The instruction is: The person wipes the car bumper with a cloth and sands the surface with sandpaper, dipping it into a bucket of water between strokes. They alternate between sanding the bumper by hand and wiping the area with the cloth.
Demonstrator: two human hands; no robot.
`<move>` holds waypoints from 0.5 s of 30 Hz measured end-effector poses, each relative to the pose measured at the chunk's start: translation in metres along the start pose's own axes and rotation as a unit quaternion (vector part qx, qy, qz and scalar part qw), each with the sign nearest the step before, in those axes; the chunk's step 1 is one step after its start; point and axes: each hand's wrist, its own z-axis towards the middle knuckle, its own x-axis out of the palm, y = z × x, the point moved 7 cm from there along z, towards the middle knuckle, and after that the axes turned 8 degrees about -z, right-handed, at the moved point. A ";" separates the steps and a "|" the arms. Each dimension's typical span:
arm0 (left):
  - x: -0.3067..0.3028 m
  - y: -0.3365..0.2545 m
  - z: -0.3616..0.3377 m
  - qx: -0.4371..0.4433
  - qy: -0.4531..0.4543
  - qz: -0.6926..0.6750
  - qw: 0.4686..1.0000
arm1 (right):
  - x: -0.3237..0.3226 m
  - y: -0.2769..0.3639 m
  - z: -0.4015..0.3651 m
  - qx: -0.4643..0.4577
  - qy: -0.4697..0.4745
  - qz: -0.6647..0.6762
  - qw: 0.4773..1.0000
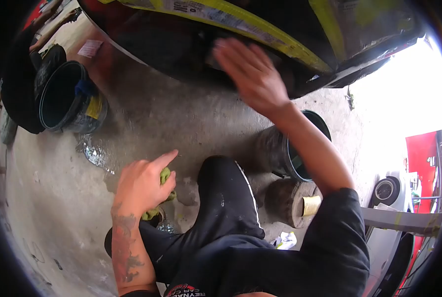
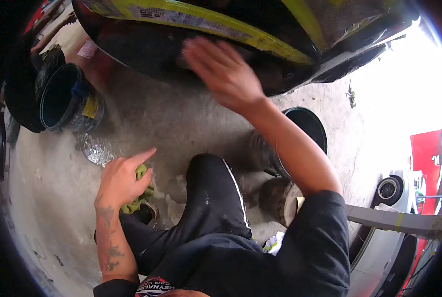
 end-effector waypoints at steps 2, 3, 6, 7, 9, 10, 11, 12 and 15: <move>0.008 0.000 0.008 -0.003 0.010 -0.003 1.000 | 0.009 0.018 0.031 0.000 -0.032 0.013 0.999; 0.011 0.001 0.012 -0.001 0.015 -0.002 1.000 | 0.010 0.022 0.034 0.002 -0.046 0.019 0.999; 0.008 -0.001 0.012 0.008 0.010 -0.011 1.000 | -0.004 -0.008 -0.012 -0.004 0.022 -0.012 1.000; 0.005 -0.001 0.009 0.009 0.004 -0.017 1.000 | -0.010 -0.025 -0.039 0.009 0.032 -0.032 0.999; -0.005 0.002 0.001 -0.021 0.008 -0.010 1.000 | -0.010 -0.057 -0.099 0.050 0.053 -0.066 0.995; -0.007 0.005 -0.002 -0.037 0.010 -0.004 0.999 | -0.008 -0.065 -0.118 0.054 0.020 -0.064 0.996; -0.006 0.007 -0.004 -0.040 0.010 0.006 0.999 | -0.007 -0.061 -0.113 0.049 0.028 -0.064 0.996; -0.004 0.009 -0.005 -0.042 0.013 0.018 0.999 | -0.007 -0.054 -0.104 0.049 0.038 -0.063 0.996; 0.004 0.007 0.000 -0.026 0.009 0.001 1.000 | -0.001 -0.011 -0.032 0.001 0.043 -0.028 0.999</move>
